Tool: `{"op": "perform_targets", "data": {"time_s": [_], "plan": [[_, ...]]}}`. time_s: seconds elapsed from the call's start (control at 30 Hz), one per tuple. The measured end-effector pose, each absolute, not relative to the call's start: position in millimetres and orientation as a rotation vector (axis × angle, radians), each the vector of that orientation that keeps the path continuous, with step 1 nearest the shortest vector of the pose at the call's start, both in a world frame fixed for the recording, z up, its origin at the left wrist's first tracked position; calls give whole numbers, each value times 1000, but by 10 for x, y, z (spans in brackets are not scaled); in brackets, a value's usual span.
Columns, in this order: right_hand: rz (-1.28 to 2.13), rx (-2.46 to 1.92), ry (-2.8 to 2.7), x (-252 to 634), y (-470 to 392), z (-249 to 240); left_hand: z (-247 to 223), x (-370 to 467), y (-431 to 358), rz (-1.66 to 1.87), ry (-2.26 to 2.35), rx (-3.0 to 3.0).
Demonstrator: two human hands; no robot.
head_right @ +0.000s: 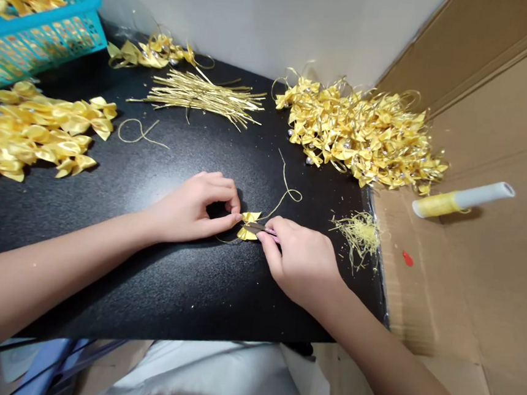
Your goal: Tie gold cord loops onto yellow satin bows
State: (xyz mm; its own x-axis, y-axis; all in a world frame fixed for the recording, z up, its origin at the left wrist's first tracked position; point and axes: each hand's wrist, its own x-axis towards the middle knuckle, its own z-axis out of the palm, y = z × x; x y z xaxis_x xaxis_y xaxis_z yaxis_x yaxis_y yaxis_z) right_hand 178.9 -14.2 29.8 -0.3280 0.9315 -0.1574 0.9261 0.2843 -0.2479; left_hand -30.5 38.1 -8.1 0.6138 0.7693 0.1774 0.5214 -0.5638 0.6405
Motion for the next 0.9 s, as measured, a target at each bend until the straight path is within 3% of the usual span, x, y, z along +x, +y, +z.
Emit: {"op": "perform_targets", "data": {"time_s": [0.9], "plan": [[466,-1791,-2411,1884,-135,303,-79,-307,385,602,1010,2310]]}}
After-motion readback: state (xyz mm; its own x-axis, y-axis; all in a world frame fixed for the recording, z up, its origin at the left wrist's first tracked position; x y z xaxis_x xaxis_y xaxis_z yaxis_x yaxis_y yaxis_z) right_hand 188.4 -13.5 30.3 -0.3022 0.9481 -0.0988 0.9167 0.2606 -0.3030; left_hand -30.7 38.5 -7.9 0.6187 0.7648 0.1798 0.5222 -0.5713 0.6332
